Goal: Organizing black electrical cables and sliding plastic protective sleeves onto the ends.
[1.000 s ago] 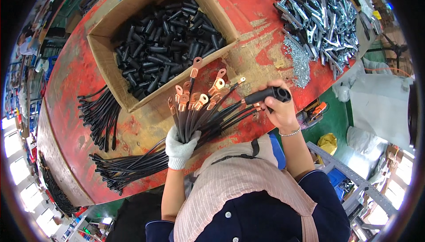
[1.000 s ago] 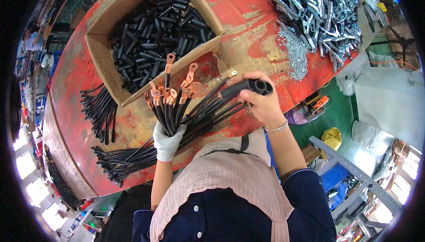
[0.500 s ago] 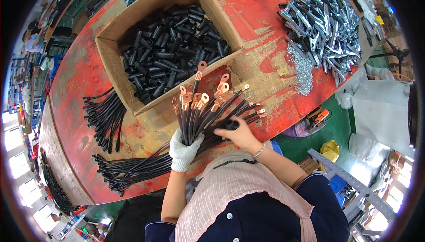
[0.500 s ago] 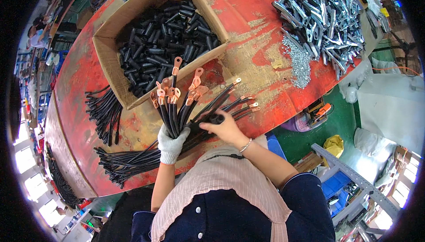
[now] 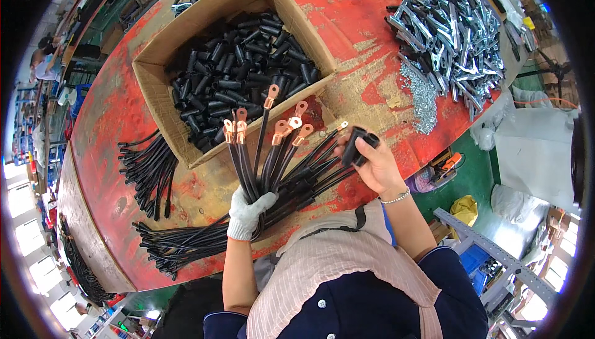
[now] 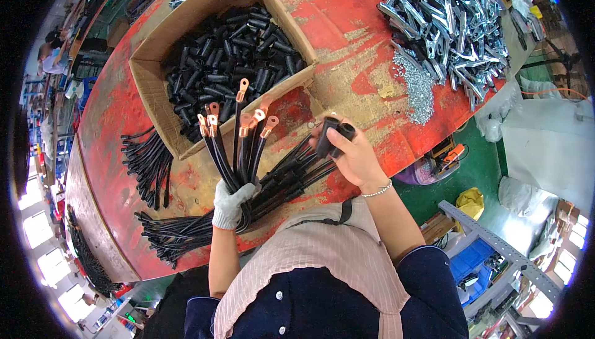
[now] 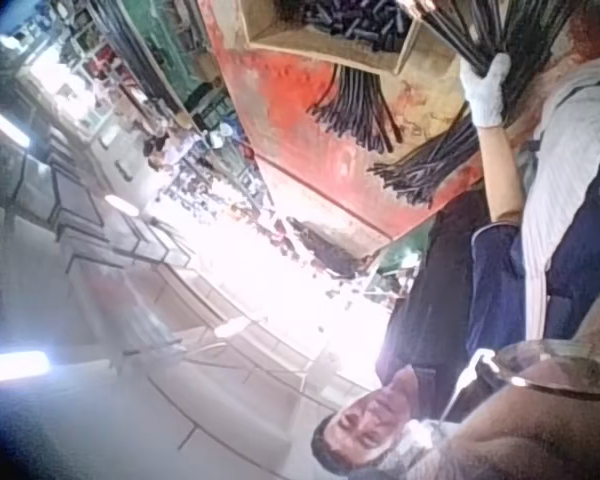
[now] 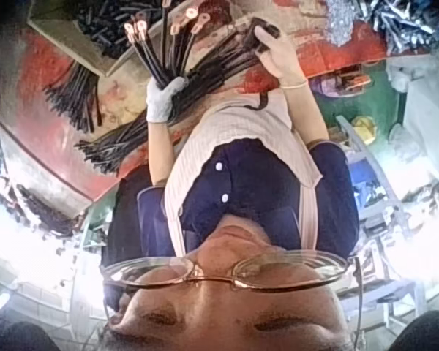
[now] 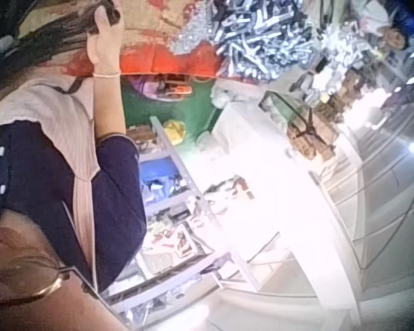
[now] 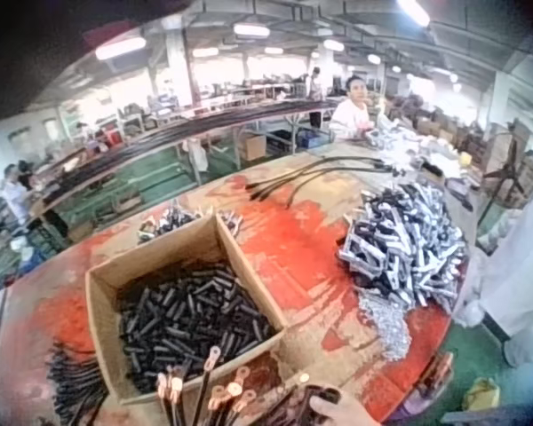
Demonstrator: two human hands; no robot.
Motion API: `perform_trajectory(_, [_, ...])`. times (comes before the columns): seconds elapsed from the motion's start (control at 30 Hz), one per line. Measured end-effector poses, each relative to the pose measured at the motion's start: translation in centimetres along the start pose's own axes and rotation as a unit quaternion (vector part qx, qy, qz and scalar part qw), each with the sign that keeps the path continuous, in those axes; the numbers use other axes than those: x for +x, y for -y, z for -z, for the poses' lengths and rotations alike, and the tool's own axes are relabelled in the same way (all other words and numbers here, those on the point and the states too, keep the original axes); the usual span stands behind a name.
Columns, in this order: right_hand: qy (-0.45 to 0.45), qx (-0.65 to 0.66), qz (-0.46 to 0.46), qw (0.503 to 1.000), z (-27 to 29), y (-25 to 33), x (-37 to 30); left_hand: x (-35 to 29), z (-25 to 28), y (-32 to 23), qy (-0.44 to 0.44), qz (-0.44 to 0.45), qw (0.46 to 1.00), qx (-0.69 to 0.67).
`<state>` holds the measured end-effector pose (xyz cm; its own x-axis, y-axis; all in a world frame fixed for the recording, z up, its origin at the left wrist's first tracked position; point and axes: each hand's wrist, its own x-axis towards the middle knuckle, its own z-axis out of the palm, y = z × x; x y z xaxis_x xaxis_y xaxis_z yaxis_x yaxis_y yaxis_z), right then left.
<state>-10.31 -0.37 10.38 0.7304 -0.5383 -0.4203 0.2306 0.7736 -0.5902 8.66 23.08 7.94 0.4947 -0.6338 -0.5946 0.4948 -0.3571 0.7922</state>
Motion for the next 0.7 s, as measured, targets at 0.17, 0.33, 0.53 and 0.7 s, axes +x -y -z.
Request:
perform_trajectory(0.17, [-0.018,-0.005,0.099,0.995,-3.0,0.8,0.7,-0.9,-0.6,-0.7,-0.013,-0.029,0.999,-0.007])
perform_trajectory(0.33, [-0.065,0.054,0.111,0.99,-3.7,-0.2,2.1,-1.2,-0.4,-0.4,-0.01,-0.028,1.0,0.01])
perform_trajectory(0.53, [-0.086,0.099,0.08,0.988,-4.8,-0.4,2.4,-1.3,0.0,-0.1,-0.009,-0.03,0.999,0.025])
perform_trajectory(0.7, [-0.097,0.116,0.067,0.986,-4.8,-0.7,2.4,-1.4,-0.1,-0.2,-0.007,-0.028,0.998,0.053])
